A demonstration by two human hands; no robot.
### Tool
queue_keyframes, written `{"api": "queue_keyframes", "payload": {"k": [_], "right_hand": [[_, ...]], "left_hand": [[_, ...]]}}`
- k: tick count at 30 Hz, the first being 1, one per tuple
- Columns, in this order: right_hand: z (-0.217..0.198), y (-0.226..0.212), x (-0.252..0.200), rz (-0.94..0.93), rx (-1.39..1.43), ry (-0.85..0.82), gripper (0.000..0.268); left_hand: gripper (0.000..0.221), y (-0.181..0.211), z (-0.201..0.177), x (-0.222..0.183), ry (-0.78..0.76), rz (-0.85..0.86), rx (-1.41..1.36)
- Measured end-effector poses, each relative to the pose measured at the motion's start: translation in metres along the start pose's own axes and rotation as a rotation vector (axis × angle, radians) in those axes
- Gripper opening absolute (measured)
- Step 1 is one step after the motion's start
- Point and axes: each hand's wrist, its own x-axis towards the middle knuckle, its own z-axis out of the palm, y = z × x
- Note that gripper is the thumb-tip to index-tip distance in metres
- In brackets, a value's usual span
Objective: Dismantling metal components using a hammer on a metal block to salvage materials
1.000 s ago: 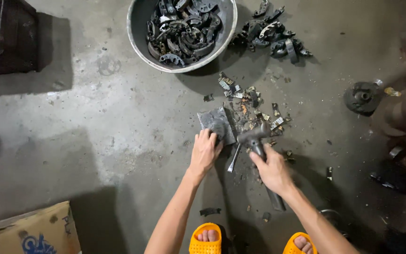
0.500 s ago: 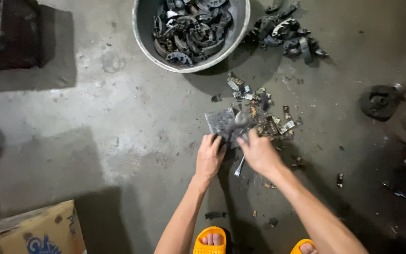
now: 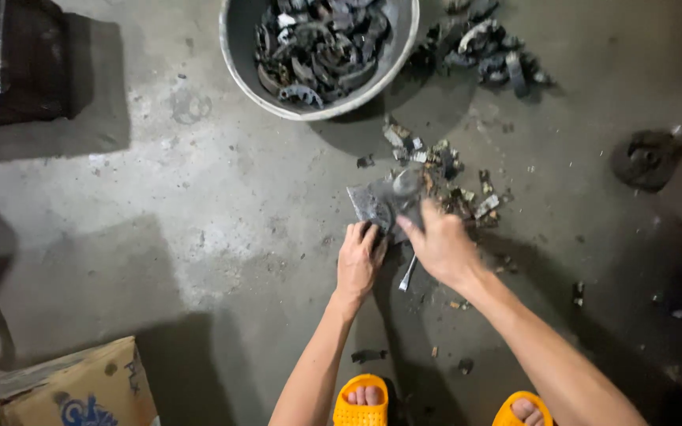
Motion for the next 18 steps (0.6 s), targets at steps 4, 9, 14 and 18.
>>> {"api": "queue_keyframes", "payload": {"k": [4, 9, 14, 18], "right_hand": [[0.003, 0.015, -0.002, -0.236, 0.277, 0.332, 0.028], [0.025, 0.036, -0.004, -0.282, 0.040, 0.185, 0.027], [0.002, 0.015, 0.008, -0.058, 0.170, 0.158, 0.025], [-0.009, 0.004, -0.003, -0.274, 0.273, 0.598, 0.032]], "left_hand": [[0.025, -0.001, -0.004, 0.001, -0.018, -0.018, -0.040], [0.032, -0.001, -0.003, 0.002, -0.049, -0.021, -0.004], [0.028, -0.003, -0.001, -0.001, -0.016, -0.025, -0.026], [0.028, -0.001, -0.002, -0.002, -0.028, -0.034, -0.060]]}}
